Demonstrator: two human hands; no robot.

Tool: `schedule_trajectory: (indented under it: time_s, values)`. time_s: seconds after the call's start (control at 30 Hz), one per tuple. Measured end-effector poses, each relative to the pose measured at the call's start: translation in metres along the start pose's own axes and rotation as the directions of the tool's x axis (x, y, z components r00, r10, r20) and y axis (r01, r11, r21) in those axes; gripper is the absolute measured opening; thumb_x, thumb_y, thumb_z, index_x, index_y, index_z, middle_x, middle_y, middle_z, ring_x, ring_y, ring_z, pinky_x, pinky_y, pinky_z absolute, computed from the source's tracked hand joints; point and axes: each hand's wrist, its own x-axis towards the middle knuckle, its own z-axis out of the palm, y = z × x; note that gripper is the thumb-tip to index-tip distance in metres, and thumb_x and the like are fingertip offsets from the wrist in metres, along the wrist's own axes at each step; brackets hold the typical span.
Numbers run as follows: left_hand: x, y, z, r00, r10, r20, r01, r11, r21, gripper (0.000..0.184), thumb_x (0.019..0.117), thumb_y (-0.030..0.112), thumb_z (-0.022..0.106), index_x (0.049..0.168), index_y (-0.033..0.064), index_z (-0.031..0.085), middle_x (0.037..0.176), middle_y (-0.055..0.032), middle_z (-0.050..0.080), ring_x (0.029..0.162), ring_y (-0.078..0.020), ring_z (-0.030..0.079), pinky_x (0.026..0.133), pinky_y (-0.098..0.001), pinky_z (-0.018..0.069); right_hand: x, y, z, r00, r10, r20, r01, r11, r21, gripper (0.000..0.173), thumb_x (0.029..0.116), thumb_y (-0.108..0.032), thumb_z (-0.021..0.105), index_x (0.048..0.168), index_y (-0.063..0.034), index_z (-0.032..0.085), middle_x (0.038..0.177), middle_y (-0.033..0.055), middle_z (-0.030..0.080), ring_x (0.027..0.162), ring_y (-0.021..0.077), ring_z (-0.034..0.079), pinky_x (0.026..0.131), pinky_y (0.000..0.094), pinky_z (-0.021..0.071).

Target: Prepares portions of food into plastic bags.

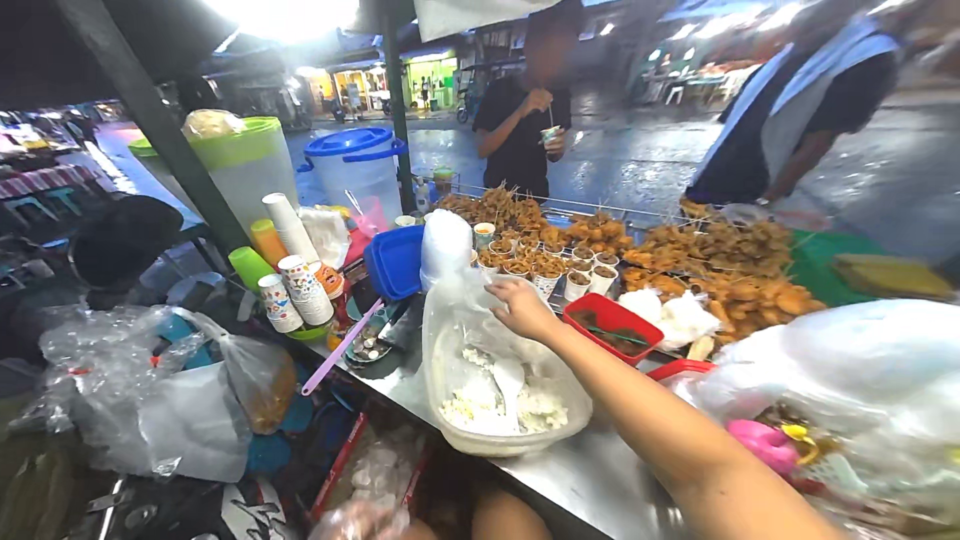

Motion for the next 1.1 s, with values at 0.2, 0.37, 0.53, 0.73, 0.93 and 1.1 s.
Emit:
schedule_trajectory:
  time_s: [0.2,0.37,0.53,0.73,0.93,1.1]
  values:
    - [0.09,0.058,0.005,0.897,-0.03,-0.441,-0.2,0.862,-0.465,0.046,0.0857,0.003,0.073,0.129,-0.0105,0.062,0.121,-0.022,0.067,0.099,-0.0185,0.071,0.086,-0.0298,0.06,-0.079,-0.04,-0.03,0.953,0.29,-0.084,-0.051,0.427,0.903,0.024,0.1012,0.0,0.05,0.118,0.0044,0.067,0.109,0.0073,0.072,0.086,0.009,0.068,0.079,0.0267,0.0567]
    - [0.132,0.118,0.02,0.944,-0.127,-0.305,-0.166,0.615,-0.771,0.088,0.077,-0.003,0.079,0.152,-0.0091,0.034,0.146,-0.0252,0.051,0.115,-0.0189,0.064,0.088,-0.0287,0.0566,-0.117,-0.053,-0.012,0.994,0.089,0.058,-0.083,0.309,0.948,0.037,0.1068,-0.021,0.04,0.122,0.001,0.066,0.108,0.0011,0.074,0.089,0.0067,0.07,0.081,0.0264,0.0585]
    - [0.127,0.151,0.027,0.879,-0.362,-0.311,-0.044,0.587,-0.808,0.038,0.0881,-0.009,0.067,0.124,-0.0128,0.055,0.105,-0.0131,0.067,0.095,-0.0058,0.064,0.088,-0.0214,0.054,-0.135,-0.083,0.025,0.999,-0.007,0.032,-0.022,0.573,0.82,0.073,0.0792,-0.027,0.083,0.139,0.0067,0.056,0.137,0.0134,0.057,0.101,0.0076,0.066,0.084,0.0231,0.0578]
    - [0.124,0.133,0.029,0.771,-0.365,-0.521,-0.066,0.769,-0.636,0.018,0.095,-0.003,0.063,0.111,-0.0112,0.068,0.101,-0.0179,0.072,0.091,-0.0105,0.069,0.088,-0.0256,0.0549,-0.137,-0.079,0.075,0.784,-0.026,-0.62,0.344,0.85,0.399,0.015,0.0782,0.001,0.068,0.092,0.0026,0.074,0.096,0.0111,0.069,0.075,0.0018,0.062,0.067,0.0133,0.0524]
    - [0.114,0.149,0.012,0.938,-0.262,-0.228,-0.181,0.19,-0.965,0.024,0.0914,-0.01,0.048,0.111,0.0004,0.057,0.083,-0.0011,0.068,0.066,-0.0076,0.066,0.062,-0.0247,0.0586,-0.141,-0.081,0.065,0.834,0.086,-0.545,0.134,0.927,0.352,0.029,0.0782,0.002,0.063,0.106,0.0028,0.072,0.107,0.0189,0.064,0.076,0.0146,0.061,0.065,0.0261,0.0517]
    - [0.113,0.128,0.024,0.918,0.095,-0.386,-0.362,0.601,-0.713,0.022,0.0707,-0.016,0.066,0.075,0.0052,0.071,0.082,0.0041,0.07,0.084,-0.0014,0.065,0.079,-0.0185,0.0544,-0.142,-0.07,0.055,0.852,0.192,-0.486,0.027,0.913,0.407,0.032,0.0767,0.0,0.065,0.108,-0.0013,0.072,0.118,0.0185,0.059,0.089,0.0172,0.06,0.07,0.0282,0.0502]
